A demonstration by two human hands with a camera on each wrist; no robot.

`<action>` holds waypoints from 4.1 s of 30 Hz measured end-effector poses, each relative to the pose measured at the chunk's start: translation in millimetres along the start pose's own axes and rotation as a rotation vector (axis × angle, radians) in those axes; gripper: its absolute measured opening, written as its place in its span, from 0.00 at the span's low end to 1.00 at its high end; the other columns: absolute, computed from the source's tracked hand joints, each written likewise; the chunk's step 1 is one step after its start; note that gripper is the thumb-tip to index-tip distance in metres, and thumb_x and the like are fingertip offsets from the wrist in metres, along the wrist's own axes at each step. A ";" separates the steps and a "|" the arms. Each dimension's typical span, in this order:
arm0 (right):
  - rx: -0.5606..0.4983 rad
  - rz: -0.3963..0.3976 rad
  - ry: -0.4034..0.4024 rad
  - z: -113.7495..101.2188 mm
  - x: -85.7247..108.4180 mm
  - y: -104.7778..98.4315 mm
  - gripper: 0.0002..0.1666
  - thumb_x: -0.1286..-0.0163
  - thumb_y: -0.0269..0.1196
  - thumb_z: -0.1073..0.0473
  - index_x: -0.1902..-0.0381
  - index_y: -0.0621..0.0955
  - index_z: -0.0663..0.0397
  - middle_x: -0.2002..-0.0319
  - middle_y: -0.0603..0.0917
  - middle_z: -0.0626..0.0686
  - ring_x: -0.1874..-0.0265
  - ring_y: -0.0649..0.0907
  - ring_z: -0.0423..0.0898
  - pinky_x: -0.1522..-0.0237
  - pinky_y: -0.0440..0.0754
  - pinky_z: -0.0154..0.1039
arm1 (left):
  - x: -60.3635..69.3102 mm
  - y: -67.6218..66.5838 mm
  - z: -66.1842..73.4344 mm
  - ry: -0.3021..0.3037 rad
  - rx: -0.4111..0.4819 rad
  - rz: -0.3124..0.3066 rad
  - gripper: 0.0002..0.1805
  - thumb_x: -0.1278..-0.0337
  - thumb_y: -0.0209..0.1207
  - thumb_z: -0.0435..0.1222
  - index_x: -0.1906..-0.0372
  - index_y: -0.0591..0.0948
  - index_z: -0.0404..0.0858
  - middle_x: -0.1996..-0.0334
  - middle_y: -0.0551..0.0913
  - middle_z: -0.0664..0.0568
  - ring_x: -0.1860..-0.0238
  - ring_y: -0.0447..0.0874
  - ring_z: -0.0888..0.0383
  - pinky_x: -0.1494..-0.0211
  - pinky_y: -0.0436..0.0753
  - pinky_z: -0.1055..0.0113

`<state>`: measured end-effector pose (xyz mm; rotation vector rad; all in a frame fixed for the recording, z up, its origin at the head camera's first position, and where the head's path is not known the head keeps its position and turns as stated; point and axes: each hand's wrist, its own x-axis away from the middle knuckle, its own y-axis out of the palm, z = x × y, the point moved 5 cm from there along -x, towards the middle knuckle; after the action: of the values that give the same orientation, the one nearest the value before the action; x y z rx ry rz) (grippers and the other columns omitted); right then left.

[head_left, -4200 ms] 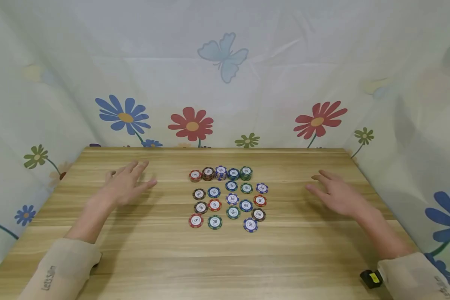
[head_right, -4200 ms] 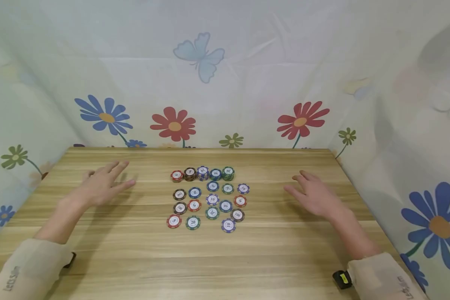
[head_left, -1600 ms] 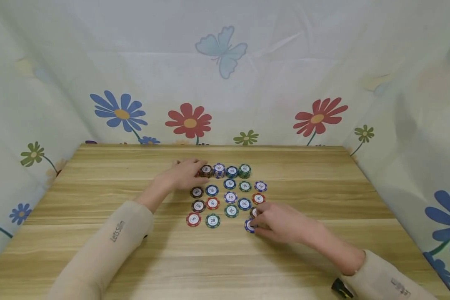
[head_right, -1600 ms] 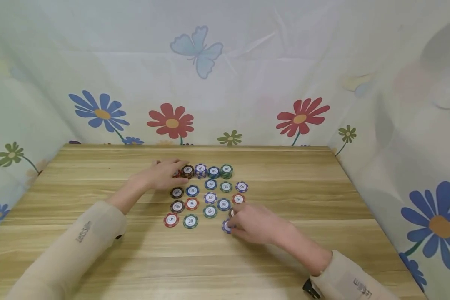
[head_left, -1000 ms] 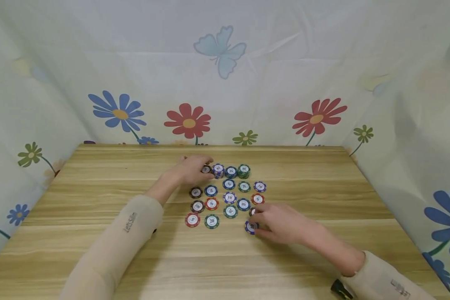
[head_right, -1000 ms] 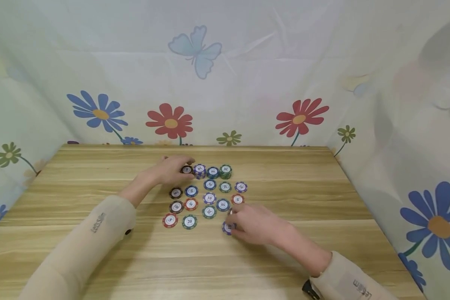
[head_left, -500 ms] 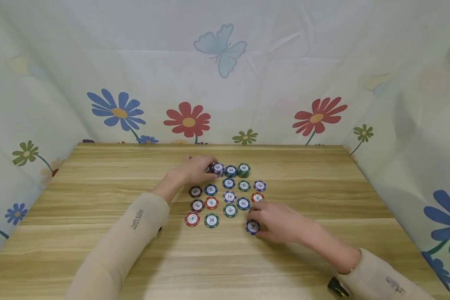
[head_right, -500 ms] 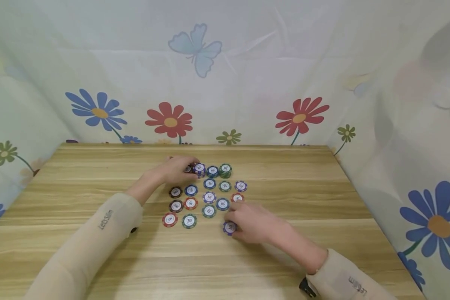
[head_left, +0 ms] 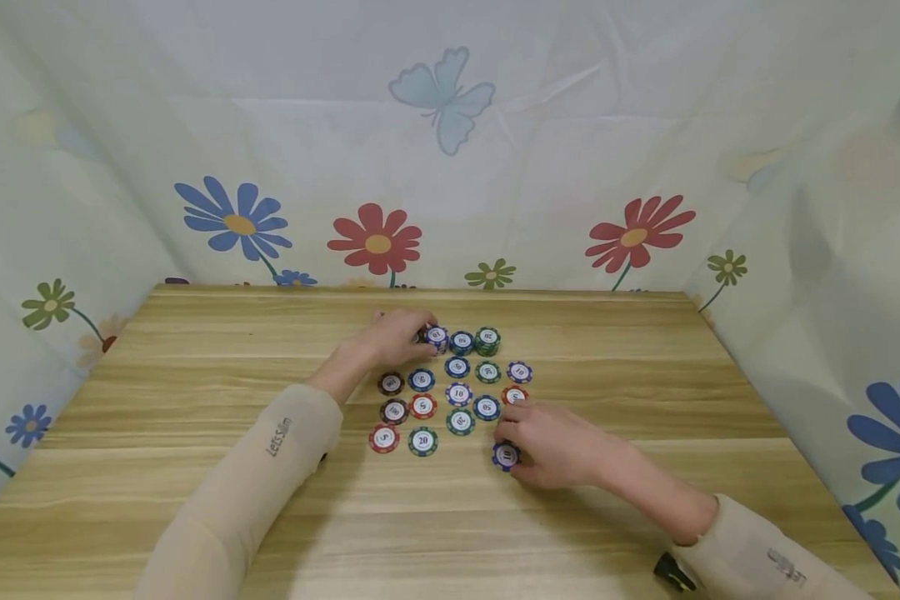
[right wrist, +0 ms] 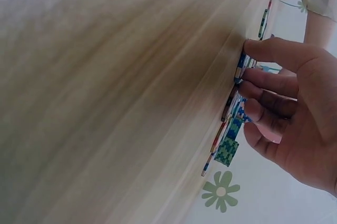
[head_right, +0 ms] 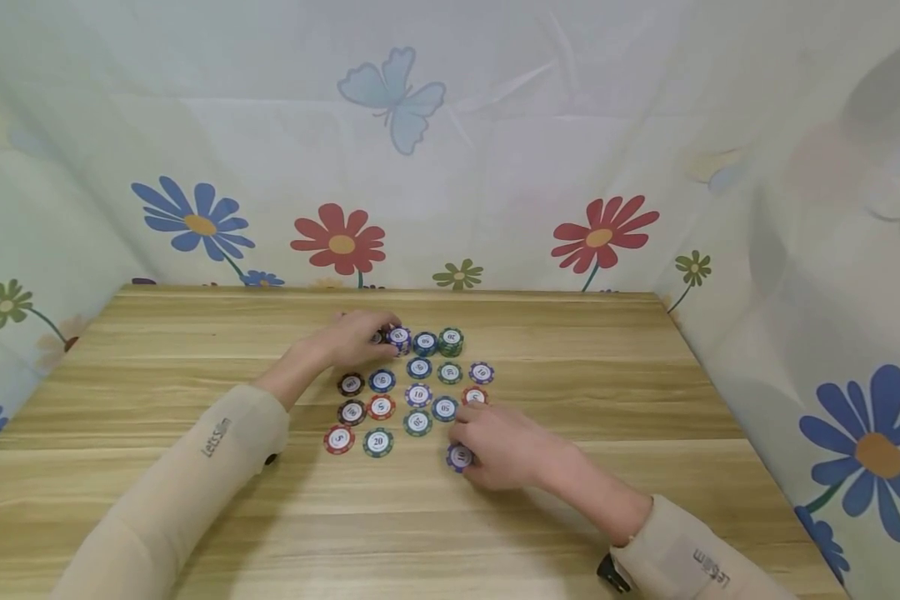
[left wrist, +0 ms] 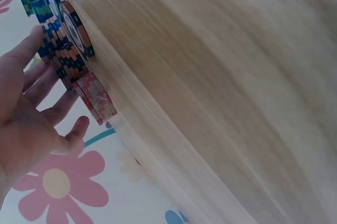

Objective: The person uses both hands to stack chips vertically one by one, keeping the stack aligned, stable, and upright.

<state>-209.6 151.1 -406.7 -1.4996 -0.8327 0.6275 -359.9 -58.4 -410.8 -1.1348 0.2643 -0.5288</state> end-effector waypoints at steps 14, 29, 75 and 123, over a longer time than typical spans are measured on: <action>-0.139 0.075 0.171 21.7 -5.9 -14.2 0.20 0.39 0.72 0.55 0.51 0.80 0.54 0.61 0.79 0.44 0.68 0.77 0.37 0.66 0.79 0.34 | -0.9 0.4 0.3 -0.008 0.001 0.008 0.23 0.29 0.64 0.46 0.36 0.78 0.41 0.42 0.83 0.49 0.37 0.76 0.49 0.28 0.56 0.35; -0.175 0.248 0.235 44.3 -42.4 -33.8 0.21 0.32 0.68 0.57 0.46 0.84 0.63 0.58 0.86 0.55 0.69 0.83 0.43 0.66 0.82 0.40 | -1.6 -0.5 -0.3 -0.022 0.007 0.007 0.22 0.30 0.64 0.47 0.38 0.79 0.42 0.45 0.84 0.50 0.40 0.77 0.50 0.29 0.57 0.37; -0.204 0.400 0.266 56.1 -126.9 -17.8 0.16 0.25 0.65 0.62 0.46 0.81 0.68 0.50 0.84 0.62 0.52 0.85 0.54 0.49 0.83 0.45 | -1.7 0.7 -0.1 -0.003 0.002 0.013 0.18 0.29 0.63 0.47 0.43 0.81 0.43 0.53 0.83 0.54 0.51 0.79 0.52 0.34 0.62 0.38; -0.081 0.391 0.314 56.4 -126.1 -19.0 0.17 0.28 0.69 0.57 0.45 0.83 0.57 0.53 0.84 0.56 0.63 0.85 0.50 0.64 0.83 0.44 | 0.0 2.0 -2.2 0.008 0.030 0.026 0.20 0.32 0.66 0.47 0.43 0.80 0.43 0.52 0.84 0.53 0.50 0.79 0.54 0.35 0.69 0.45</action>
<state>-331.6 83.7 -404.9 -1.7975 -0.3276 0.6246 -360.4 -59.5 -413.5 -1.0990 0.2771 -0.5133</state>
